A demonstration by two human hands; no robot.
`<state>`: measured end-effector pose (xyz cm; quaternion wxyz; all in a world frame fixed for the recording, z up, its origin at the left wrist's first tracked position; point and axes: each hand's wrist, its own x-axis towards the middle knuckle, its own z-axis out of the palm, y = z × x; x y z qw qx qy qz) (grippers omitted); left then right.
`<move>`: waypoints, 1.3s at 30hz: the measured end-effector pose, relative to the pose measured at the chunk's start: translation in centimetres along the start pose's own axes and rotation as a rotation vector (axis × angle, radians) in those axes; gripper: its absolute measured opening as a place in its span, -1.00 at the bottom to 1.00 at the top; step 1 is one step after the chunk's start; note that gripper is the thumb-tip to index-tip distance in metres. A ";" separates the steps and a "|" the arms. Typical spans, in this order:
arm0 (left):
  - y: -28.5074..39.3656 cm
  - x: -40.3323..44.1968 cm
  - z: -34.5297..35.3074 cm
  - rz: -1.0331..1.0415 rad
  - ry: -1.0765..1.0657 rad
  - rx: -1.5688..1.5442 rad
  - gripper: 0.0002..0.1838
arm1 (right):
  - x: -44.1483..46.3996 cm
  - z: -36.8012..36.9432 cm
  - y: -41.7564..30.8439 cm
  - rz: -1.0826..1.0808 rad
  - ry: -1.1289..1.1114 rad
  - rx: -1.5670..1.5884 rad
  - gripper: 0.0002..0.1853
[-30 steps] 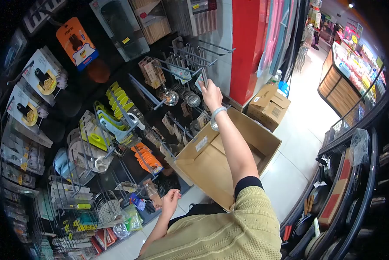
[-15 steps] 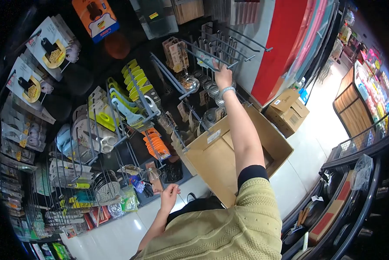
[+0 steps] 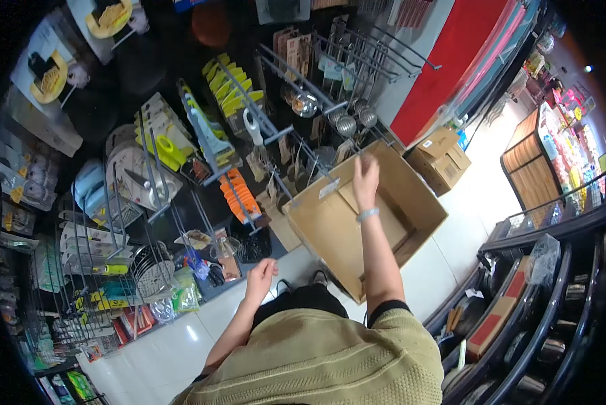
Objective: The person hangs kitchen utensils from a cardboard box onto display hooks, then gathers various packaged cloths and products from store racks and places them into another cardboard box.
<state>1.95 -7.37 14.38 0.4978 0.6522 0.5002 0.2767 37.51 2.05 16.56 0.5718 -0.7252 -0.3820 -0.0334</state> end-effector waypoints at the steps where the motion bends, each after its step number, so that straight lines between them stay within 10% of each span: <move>1: -0.4 0.1 -0.3 0.014 -0.030 -0.023 -0.82 | -3.8 -1.3 0.3 0.143 -0.191 -0.066 -0.62; 4: -1.3 -0.1 -1.4 0.027 -0.130 0.044 -0.84 | -14.2 -5.3 1.4 0.449 -0.690 -0.215 -0.42; 7: -2.9 -1.1 -2.8 0.066 -0.218 0.100 -0.86 | -21.0 -10.5 0.8 0.118 -1.021 -0.452 -0.21; 9: -5.7 -1.9 -3.3 0.142 -0.235 0.157 -0.86 | -22.2 -12.8 -0.3 0.344 -1.326 -0.580 -0.03; 15: -8.2 -5.3 -5.4 0.046 -0.240 0.273 -0.81 | -27.6 -13.1 3.9 0.323 -1.107 -0.761 -0.58; 39: -7.9 -22.2 2.5 -0.251 0.107 0.237 -0.86 | -30.9 -14.7 2.0 0.010 -1.232 -0.642 -0.59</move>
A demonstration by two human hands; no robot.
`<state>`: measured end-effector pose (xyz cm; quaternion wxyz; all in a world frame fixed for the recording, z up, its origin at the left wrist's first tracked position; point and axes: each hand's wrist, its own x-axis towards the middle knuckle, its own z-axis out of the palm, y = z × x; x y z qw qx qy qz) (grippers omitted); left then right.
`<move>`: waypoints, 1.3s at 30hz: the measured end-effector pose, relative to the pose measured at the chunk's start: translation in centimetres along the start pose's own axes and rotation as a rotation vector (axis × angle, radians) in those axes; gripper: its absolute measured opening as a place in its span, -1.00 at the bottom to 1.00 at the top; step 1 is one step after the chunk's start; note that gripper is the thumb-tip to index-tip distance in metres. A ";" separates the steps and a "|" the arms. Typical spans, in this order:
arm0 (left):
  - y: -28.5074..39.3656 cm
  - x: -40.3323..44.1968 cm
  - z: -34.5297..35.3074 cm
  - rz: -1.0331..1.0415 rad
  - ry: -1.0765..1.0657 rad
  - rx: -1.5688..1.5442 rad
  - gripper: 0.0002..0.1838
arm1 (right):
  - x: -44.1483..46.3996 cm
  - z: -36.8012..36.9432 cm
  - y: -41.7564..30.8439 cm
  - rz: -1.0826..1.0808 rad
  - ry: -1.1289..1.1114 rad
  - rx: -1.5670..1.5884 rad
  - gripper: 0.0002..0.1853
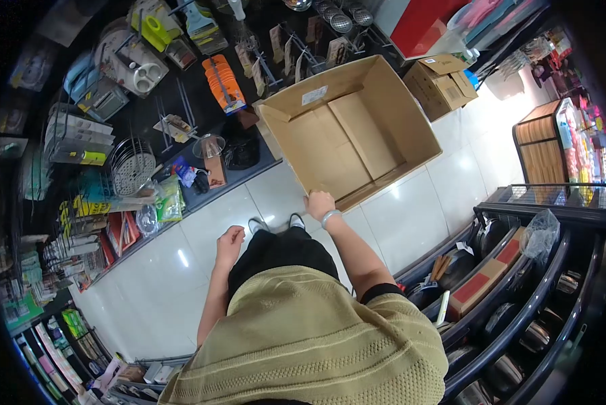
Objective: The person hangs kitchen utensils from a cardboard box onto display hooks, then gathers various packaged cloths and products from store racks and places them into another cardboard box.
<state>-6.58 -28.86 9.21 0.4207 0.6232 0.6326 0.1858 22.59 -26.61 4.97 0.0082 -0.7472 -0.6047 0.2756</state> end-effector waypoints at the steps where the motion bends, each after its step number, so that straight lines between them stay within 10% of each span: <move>1: -0.2 -0.4 -0.2 0.004 0.010 -0.002 -0.86 | 0.2 0.1 0.1 -0.008 -0.008 -0.006 -0.58; 39: -21.9 -18.2 -9.6 -0.371 0.443 -0.329 -0.83 | 3.0 0.6 3.7 0.134 -0.074 -0.068 -0.43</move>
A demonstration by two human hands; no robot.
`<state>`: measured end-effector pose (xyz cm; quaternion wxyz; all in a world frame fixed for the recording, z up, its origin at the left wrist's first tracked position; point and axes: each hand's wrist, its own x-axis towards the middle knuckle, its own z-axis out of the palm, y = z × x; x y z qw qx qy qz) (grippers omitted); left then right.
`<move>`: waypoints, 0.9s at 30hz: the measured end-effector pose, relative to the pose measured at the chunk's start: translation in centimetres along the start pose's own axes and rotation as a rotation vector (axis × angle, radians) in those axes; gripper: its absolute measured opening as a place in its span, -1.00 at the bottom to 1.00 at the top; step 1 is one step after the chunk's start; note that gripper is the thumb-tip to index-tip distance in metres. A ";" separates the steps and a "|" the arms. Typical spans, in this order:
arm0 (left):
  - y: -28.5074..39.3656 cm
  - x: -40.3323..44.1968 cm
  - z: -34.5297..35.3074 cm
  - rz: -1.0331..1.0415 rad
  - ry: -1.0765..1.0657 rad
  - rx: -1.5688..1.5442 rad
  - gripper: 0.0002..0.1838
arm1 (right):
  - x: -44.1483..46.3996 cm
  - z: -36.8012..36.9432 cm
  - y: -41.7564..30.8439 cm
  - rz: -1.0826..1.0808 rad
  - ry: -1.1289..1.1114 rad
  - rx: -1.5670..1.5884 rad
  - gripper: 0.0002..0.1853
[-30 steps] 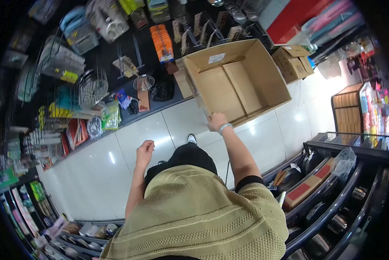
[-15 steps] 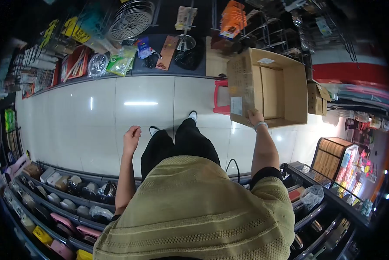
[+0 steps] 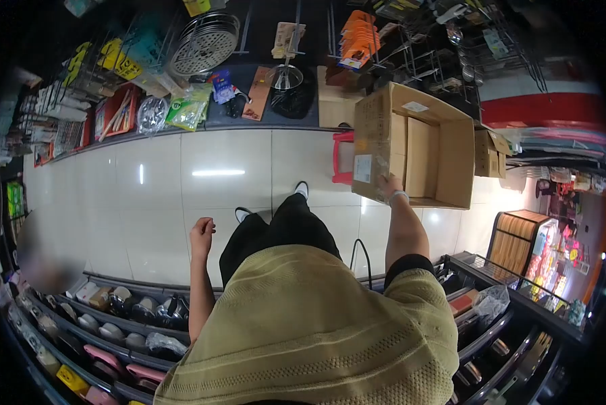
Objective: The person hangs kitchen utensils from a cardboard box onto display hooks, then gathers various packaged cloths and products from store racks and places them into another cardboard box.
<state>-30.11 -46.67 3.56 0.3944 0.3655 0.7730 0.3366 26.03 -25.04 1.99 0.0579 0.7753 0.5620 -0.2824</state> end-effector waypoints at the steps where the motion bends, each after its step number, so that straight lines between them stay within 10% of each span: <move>1: -0.3 0.0 -0.1 0.011 -0.005 -0.002 -0.84 | -0.5 -0.2 -0.3 0.002 -0.007 0.046 -0.43; 4: -0.1 0.3 -1.0 -0.037 -0.004 0.002 -0.84 | -1.1 -0.9 -2.1 0.108 -0.053 0.023 -0.33; 13: -2.1 3.2 -5.4 0.154 0.070 0.055 -0.87 | -9.3 3.8 -18.4 -0.257 1.010 0.080 -0.34; 27: -3.6 3.3 -14.8 0.015 0.212 -0.314 -0.81 | -10.7 27.4 -47.6 -0.846 -0.692 -0.016 -0.69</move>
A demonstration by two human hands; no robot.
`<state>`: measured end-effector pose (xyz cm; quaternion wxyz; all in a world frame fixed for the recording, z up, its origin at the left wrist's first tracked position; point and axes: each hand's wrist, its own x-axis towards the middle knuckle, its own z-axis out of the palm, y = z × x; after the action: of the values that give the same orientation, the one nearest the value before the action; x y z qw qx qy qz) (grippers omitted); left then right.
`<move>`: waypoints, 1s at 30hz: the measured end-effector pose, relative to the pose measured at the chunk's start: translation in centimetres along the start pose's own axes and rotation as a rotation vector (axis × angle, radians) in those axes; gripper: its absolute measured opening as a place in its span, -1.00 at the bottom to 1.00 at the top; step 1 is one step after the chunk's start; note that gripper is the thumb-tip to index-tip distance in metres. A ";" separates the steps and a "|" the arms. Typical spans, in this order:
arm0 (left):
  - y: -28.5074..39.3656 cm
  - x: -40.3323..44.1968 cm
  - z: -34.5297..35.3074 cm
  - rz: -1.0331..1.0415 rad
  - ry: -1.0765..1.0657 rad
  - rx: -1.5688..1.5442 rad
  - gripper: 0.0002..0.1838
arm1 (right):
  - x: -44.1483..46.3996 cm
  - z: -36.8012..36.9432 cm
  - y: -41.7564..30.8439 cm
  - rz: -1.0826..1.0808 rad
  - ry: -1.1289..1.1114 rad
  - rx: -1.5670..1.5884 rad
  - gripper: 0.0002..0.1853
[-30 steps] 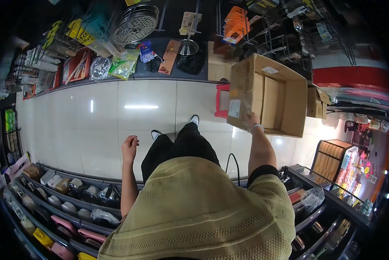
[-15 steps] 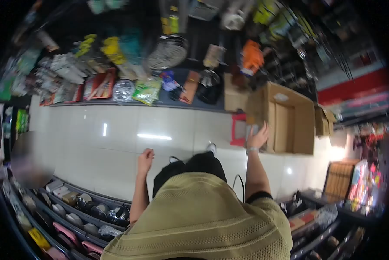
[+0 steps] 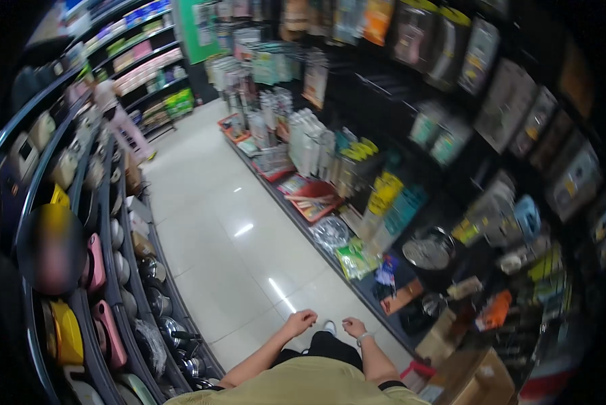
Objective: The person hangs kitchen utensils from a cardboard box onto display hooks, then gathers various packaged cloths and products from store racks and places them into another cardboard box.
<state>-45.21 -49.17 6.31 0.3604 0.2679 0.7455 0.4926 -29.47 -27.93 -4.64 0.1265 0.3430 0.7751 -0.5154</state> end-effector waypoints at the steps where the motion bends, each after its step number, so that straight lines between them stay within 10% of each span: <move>1: -0.4 0.0 -1.0 -0.027 0.022 0.004 -0.79 | 0.9 -0.3 -1.5 0.046 -0.033 0.003 -0.68; 13: -10.6 3.5 -22.9 -0.340 0.712 -0.110 -0.75 | 19.8 -5.6 -4.3 0.761 -0.110 0.039 -0.84; 17: -16.8 1.3 -27.0 -0.694 0.721 0.081 -0.74 | 38.0 -1.5 -4.5 0.582 -0.021 0.279 -0.83; 23: -21.0 -2.8 -25.9 -1.234 0.790 -0.475 -0.83 | 43.7 4.6 -32.5 0.144 -0.202 0.415 -0.82; 30: -20.3 4.3 -32.6 -1.246 0.770 -0.585 -0.91 | 44.5 16.6 -50.4 -0.022 -0.616 0.236 -0.70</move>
<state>-74.75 -71.11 -5.40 0.3424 -0.4943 0.6708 0.4341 -98.09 -36.52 -0.43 0.3089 0.1751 0.6388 -0.6825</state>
